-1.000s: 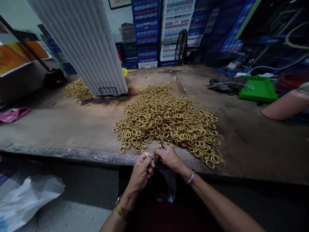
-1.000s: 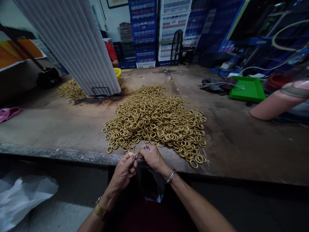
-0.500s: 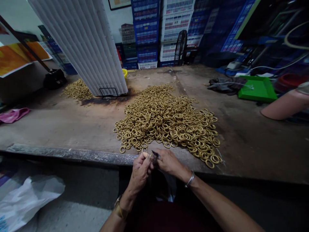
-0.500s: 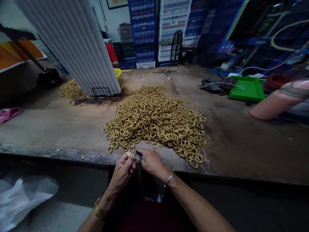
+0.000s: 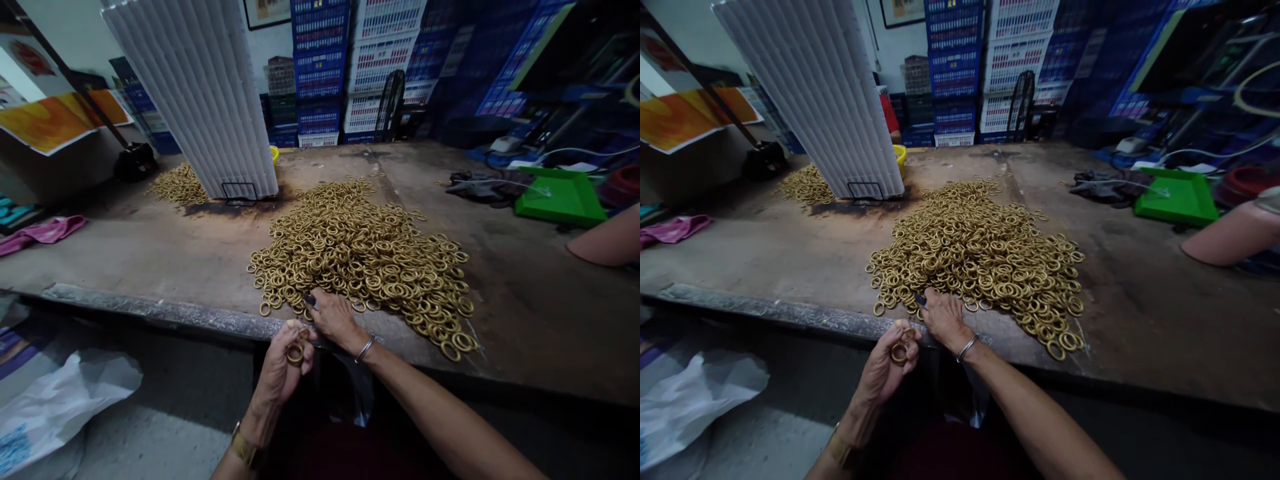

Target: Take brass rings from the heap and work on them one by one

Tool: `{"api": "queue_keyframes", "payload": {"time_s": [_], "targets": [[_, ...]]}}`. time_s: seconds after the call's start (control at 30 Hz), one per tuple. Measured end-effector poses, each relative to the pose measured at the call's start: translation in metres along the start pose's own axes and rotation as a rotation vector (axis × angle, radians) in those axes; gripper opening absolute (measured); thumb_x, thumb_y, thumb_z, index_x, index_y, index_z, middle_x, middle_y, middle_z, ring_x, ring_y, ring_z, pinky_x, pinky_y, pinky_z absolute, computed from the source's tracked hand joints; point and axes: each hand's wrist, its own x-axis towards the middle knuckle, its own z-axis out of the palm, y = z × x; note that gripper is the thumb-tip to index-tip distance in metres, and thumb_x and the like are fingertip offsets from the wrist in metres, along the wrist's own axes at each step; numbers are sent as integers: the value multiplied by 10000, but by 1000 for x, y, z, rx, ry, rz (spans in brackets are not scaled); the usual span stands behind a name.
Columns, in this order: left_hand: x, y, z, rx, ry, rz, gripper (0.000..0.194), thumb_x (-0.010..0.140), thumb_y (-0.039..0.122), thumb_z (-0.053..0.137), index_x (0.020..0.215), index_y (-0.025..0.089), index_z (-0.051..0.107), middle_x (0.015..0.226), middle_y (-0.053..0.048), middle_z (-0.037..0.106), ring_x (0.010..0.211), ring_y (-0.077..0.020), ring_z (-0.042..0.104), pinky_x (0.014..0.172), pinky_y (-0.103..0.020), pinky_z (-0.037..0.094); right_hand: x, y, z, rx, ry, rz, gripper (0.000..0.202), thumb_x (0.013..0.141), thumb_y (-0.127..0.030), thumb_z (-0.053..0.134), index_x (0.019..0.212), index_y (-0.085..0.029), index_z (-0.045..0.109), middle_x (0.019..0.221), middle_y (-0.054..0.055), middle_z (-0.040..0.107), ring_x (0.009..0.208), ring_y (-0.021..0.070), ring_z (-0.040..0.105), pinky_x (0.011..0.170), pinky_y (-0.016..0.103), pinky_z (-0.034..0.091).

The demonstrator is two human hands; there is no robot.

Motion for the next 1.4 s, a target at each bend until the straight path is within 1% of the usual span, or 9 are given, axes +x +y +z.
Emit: {"api": "queue_keyframes", "payload": {"time_s": [0.1, 0.33, 0.47, 0.63, 0.73, 0.9, 1.07, 1.17, 1.4], "targets": [[1, 2, -2, -94, -5, -42, 191, 739, 250, 562, 906, 165, 529, 736, -20, 554, 521, -79, 471, 392, -164, 321, 4, -2, 0, -20, -22, 31, 230, 843, -365, 392, 965, -203, 500, 840, 62, 649, 769, 183, 594, 590, 247, 291], [7, 1, -3, -165, 69, -29, 179, 714, 273, 614, 679, 124, 521, 733, -26, 535, 626, -101, 514, 403, -152, 322, 9, 6, 2, 57, 8, 36, 196, 812, -321, 440, 958, -206, 501, 803, 36, 643, 710, 154, 583, 565, 233, 275], [12, -2, 1, -5, 133, 28, 206, 696, 292, 641, 746, 150, 500, 668, 17, 506, 550, -72, 488, 381, -131, 292, 1, 14, 4, 186, 100, -13, 139, 814, -299, 442, 885, -200, 510, 729, 15, 614, 657, 136, 555, 568, 218, 286], [18, -10, 6, 324, 212, 143, 350, 727, 391, 587, 985, 174, 493, 604, 46, 477, 455, -55, 428, 361, -134, 300, -18, 22, 1, 404, 180, -171, 74, 792, -243, 458, 830, -197, 502, 722, 1, 567, 639, 116, 505, 607, 208, 330], [21, -14, 8, 462, 186, 128, 319, 735, 430, 561, 909, 165, 522, 571, 57, 450, 413, -39, 381, 352, -132, 271, -26, 23, -3, 525, 170, -208, 66, 787, -245, 464, 797, -193, 505, 699, -7, 534, 624, 108, 471, 605, 208, 343], [21, -14, 13, 558, 190, 178, 262, 742, 422, 554, 796, 167, 538, 515, 71, 408, 401, -35, 347, 373, -139, 251, -28, 23, -6, 816, 107, -92, 127, 784, -288, 468, 721, -183, 501, 670, -25, 496, 632, 95, 455, 592, 197, 359], [22, -16, 18, 620, 200, 244, 244, 734, 400, 568, 802, 165, 570, 548, 56, 452, 435, -42, 368, 407, -152, 281, -29, 27, 1, 1080, -74, 92, 257, 800, -412, 419, 703, -182, 481, 526, -54, 456, 439, 65, 382, 430, 180, 303], [22, -17, 20, 616, 162, 184, 251, 737, 411, 560, 809, 171, 565, 593, 44, 503, 433, -39, 378, 403, -152, 276, -27, 29, 1, 1155, -157, 178, 265, 776, -438, 428, 703, -186, 472, 497, -61, 460, 363, 55, 328, 366, 182, 251], [22, -15, 20, 562, 81, 51, 295, 772, 450, 500, 696, 167, 461, 558, 56, 442, 406, -29, 347, 377, -138, 227, -23, 27, -10, 929, 50, 130, 155, 666, -299, 522, 585, -167, 514, 542, -41, 460, 526, 81, 400, 510, 199, 329]]}}
